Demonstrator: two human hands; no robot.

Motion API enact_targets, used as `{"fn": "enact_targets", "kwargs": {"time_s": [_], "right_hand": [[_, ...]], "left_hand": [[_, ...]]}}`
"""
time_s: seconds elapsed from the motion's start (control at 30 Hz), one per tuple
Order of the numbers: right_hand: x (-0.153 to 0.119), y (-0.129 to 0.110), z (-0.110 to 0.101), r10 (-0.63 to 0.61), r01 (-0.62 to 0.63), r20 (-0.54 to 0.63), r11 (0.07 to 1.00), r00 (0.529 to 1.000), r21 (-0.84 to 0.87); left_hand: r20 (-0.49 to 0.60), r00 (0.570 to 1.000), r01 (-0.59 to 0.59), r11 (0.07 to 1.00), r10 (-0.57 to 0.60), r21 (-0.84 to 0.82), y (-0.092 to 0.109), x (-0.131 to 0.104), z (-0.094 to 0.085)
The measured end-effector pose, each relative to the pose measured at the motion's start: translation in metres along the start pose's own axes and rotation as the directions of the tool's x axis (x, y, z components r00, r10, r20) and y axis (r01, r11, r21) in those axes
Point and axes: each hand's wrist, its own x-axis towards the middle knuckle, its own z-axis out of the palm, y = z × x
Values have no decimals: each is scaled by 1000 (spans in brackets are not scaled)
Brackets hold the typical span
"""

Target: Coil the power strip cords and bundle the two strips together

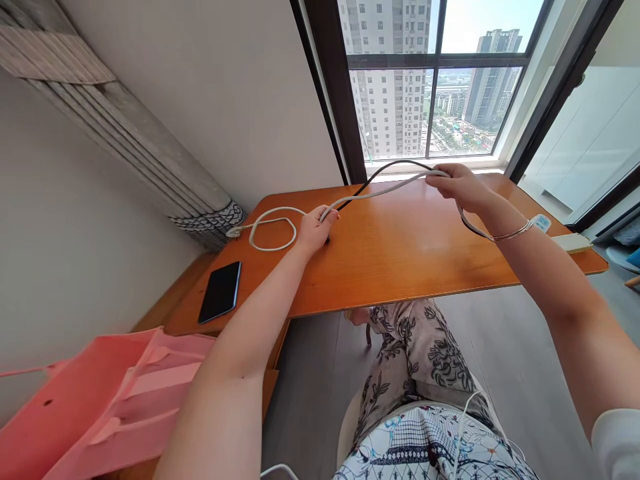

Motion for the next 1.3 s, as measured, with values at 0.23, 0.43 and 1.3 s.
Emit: {"fn": "enact_targets", "kwargs": {"time_s": [0.23, 0.43, 1.3], "right_hand": [[29, -97, 1, -31, 187, -336, 877, 941, 443], [33, -136, 12, -103, 287, -335, 774, 937, 564], [18, -162, 30, -158, 581, -590, 494, 792, 647]], "left_hand": [[195, 981, 96, 909, -16, -405, 15, -5, 58], [372, 928, 148, 899, 17, -411, 18, -26, 104], [198, 966, 235, 886, -167, -400, 84, -54, 208]]}}
